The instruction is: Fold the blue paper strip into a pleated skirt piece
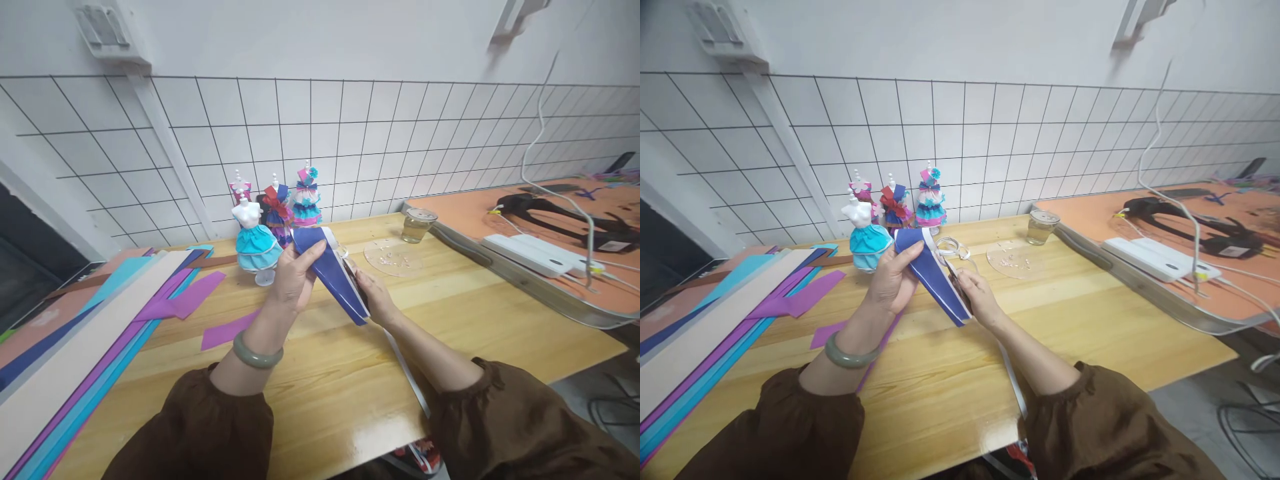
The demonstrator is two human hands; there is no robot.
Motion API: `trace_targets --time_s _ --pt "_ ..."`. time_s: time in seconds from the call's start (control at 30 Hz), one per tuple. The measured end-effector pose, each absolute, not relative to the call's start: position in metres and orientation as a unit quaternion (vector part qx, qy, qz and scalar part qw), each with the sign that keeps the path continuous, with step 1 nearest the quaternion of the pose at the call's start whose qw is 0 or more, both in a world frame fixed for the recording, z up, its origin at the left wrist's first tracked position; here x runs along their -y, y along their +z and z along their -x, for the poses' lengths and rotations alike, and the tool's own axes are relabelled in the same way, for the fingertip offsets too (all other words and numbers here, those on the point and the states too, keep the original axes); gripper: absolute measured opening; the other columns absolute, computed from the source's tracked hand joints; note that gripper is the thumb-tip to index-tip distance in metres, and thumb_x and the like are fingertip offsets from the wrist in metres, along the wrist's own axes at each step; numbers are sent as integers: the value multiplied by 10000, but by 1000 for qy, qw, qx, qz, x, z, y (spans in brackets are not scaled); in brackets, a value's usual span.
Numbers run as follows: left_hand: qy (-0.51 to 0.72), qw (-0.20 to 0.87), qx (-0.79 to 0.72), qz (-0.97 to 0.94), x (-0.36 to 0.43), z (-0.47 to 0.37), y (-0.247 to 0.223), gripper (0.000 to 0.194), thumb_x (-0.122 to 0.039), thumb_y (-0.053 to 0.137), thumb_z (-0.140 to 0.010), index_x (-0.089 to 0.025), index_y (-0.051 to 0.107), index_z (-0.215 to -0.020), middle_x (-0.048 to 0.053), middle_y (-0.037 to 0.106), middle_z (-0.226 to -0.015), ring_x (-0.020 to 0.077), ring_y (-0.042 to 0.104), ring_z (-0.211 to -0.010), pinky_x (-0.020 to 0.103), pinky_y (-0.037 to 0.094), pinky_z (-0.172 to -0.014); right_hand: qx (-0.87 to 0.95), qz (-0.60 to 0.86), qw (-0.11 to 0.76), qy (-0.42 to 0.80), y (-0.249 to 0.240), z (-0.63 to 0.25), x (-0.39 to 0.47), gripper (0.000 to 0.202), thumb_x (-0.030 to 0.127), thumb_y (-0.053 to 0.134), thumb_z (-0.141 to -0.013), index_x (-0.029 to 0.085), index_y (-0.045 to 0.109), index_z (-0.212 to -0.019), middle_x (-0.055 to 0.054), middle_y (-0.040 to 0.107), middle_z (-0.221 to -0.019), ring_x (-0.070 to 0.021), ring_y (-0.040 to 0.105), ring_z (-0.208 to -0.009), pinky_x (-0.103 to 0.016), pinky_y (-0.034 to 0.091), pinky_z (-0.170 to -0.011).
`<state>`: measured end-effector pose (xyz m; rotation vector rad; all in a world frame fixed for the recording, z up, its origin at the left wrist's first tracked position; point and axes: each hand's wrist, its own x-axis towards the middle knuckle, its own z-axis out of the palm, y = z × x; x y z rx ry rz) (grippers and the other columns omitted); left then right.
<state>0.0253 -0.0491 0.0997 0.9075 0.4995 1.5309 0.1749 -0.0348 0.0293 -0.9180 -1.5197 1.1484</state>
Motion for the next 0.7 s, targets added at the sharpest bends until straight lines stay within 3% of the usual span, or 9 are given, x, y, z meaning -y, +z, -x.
trace_targets --time_s 0.13,0.43,0.7 --pt "664 585 -243 -398 50 -19 105 215 -228 661 -652 -156 601 -846 40 661 -783 201 629 -788 318 498 -730 617 314 467 551 28 -177 36 397 582 540 -678 205 485 -788 95 258 -449 -51 186 -347 -203 165 -354" --pt "691 527 -243 -433 79 -25 126 404 -159 721 -570 -214 575 -943 19 646 -835 217 613 -888 295 490 -762 706 322 516 363 41 -178 55 210 366 602 -724 190 507 -789 30 437 -598 -101 407 -537 -243 331 -517" --pt "677 302 -328 -585 110 0 128 565 -265 724 -590 -233 468 -1092 39 620 -929 205 611 -860 331 492 -770 745 285 465 383 47 -168 69 201 363 559 -769 171 562 -828 10 472 -652 -91 405 -551 -235 325 -518"
